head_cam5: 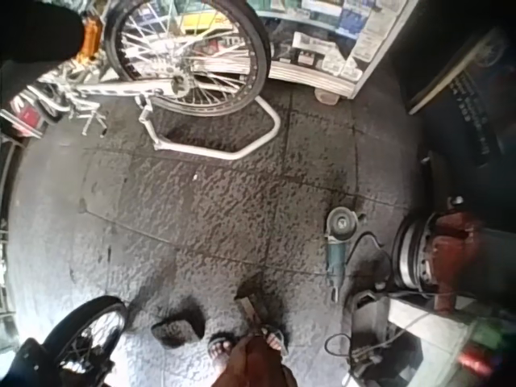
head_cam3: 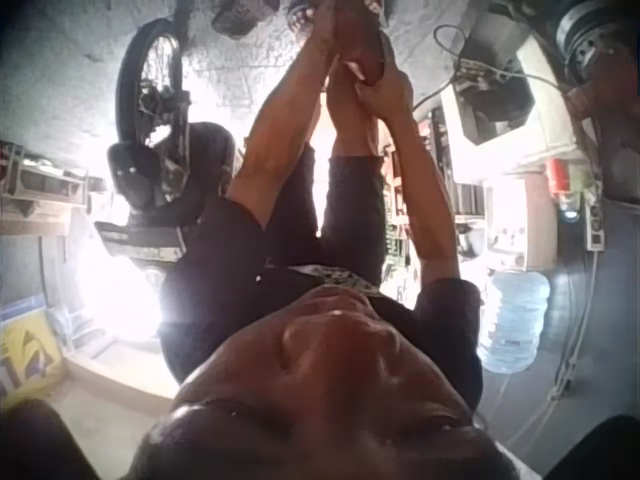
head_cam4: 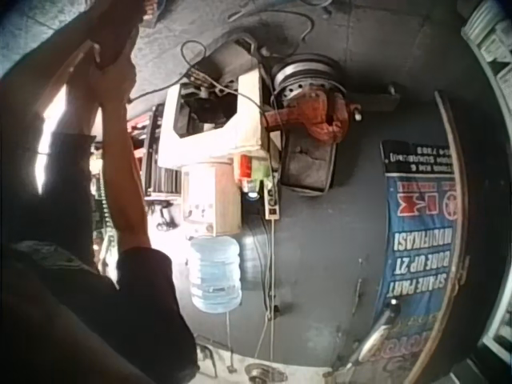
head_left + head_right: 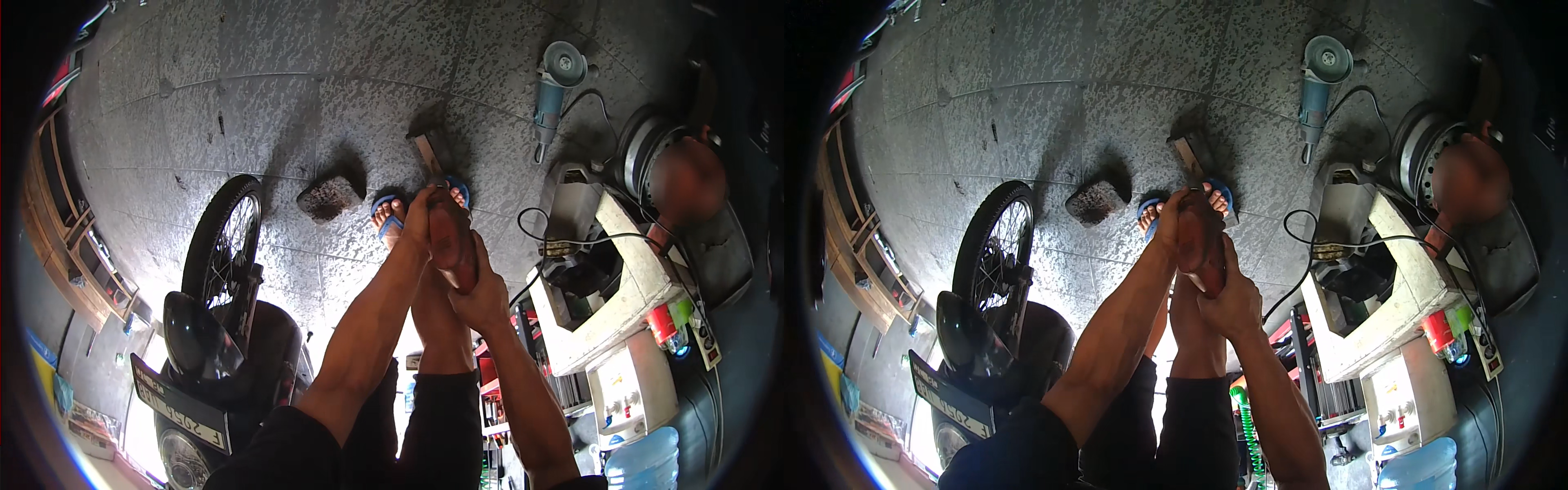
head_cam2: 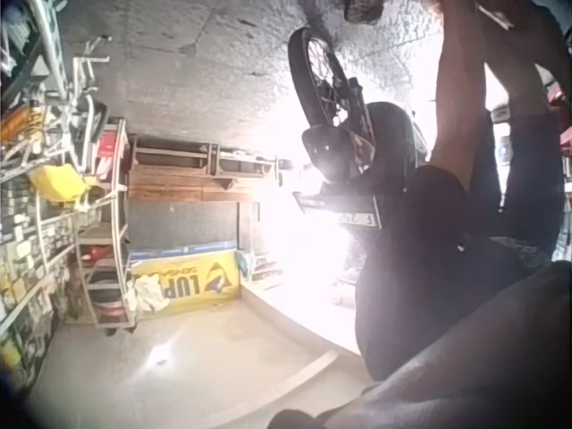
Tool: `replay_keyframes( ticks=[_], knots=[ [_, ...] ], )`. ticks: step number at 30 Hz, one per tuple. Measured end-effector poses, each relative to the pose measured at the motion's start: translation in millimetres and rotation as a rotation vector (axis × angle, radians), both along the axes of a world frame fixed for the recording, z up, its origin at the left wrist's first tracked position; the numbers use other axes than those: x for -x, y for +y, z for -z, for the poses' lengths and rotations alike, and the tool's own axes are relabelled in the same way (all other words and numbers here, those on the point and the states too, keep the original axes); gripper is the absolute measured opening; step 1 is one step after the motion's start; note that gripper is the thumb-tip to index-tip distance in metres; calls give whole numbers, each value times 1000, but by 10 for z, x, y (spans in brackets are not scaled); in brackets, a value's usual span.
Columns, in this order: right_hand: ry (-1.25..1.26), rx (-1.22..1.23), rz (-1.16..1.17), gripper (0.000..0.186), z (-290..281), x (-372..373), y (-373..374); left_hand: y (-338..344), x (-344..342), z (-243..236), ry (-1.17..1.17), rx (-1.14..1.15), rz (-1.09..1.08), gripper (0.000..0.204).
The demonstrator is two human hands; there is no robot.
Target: The person uses a corded drill to make holes in a small metal bar placed on the floor. They then use an angle grinder to sharpen the drill bit, creating sparks. The person repeats the drilling and grinding process on the same metal bar multiple times.
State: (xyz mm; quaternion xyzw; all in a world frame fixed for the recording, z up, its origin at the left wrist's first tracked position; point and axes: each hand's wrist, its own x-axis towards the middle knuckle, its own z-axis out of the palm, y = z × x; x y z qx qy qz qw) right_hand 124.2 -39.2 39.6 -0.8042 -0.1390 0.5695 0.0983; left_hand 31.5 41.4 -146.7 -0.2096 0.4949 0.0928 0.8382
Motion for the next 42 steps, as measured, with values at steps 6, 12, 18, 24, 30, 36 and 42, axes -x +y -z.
replay_keyframes(
  ticks=[6, 12, 18, 24, 30, 36, 42],
  knots=[
    [3, 46, -29, 102, -37, 34, 104, -47, 89, 118, -34, -19, -26, 41],
    [-45, 68, -41, 103, -31, 213, 92, 99, 151, -20, -199, 126, -15, 32],
    [-35, 3, -18, 104, -17, 232, -7, -36, 165, 239, -84, 50, -60, 30],
    [-51, -44, 43, 103, 4, 210, -210, -96, 26, 95, 1, 39, -50, 24],
    [-56, -59, 40, 101, -19, 210, -156, -61, 75, 115, -94, 37, -109, 23],
    [-39, -38, 53, 101, -12, 204, -90, -20, 70, 116, -55, 76, -70, 31],
    [-12, -55, 74, 102, -12, 149, -55, 38, 12, 76, -15, 84, -39, 41]
  ],
)
